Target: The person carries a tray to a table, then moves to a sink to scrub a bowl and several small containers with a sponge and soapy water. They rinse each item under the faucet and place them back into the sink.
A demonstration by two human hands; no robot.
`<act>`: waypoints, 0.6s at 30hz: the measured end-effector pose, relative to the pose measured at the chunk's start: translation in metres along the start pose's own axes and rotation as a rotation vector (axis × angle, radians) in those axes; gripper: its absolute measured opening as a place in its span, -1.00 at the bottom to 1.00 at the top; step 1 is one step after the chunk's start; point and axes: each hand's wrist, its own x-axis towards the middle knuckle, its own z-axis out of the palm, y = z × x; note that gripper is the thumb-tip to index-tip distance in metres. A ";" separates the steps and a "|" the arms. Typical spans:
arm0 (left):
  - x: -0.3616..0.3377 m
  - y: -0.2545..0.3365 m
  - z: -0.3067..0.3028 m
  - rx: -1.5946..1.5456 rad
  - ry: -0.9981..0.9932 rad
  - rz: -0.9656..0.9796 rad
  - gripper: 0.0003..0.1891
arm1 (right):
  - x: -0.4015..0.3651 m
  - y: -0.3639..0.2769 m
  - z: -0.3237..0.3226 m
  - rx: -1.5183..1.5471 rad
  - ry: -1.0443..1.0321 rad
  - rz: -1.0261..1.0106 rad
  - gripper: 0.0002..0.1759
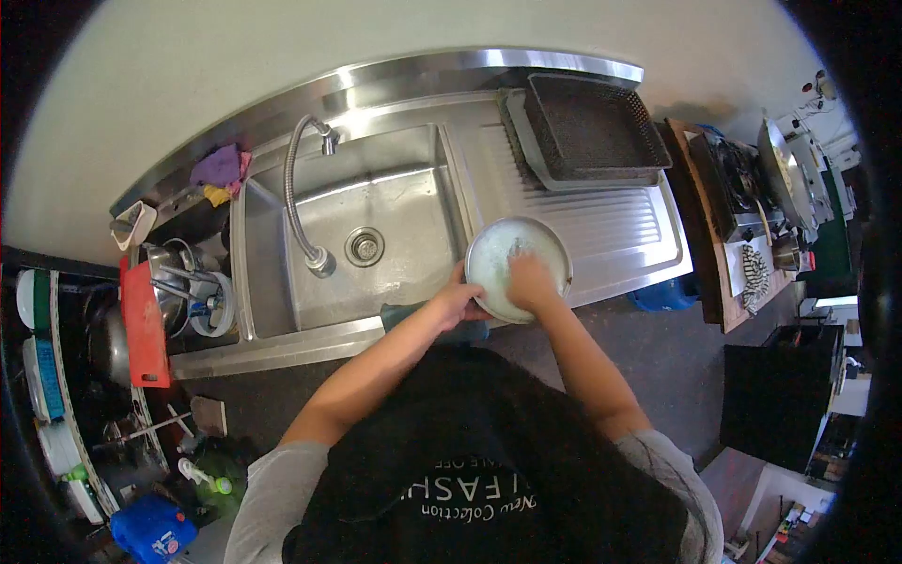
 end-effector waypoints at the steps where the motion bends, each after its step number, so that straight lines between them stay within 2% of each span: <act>1: 0.000 0.001 -0.003 0.013 -0.014 -0.016 -0.20 | 0.004 0.001 0.012 0.015 -0.033 -0.001 -0.49; 5: -0.017 0.010 -0.017 0.207 0.084 0.051 -0.32 | 0.001 -0.007 0.000 0.236 -0.031 -0.091 -0.37; 8: -0.026 -0.003 -0.052 0.896 0.307 0.447 -0.46 | 0.013 0.002 0.000 0.736 0.171 -0.010 -0.33; 11: -0.058 -0.010 -0.086 1.347 0.334 0.727 -0.54 | 0.018 0.008 0.001 0.734 0.294 0.285 -0.33; 14: -0.079 -0.026 -0.113 1.535 0.255 0.600 -0.53 | 0.022 0.019 0.000 0.665 0.312 0.329 -0.39; 17: -0.094 -0.032 -0.120 1.611 0.361 0.620 -0.52 | 0.025 0.023 0.009 0.623 0.391 0.440 -0.48; 18: -0.097 -0.033 -0.122 1.625 0.365 0.614 -0.51 | 0.021 0.017 -0.001 0.592 0.309 0.459 -0.50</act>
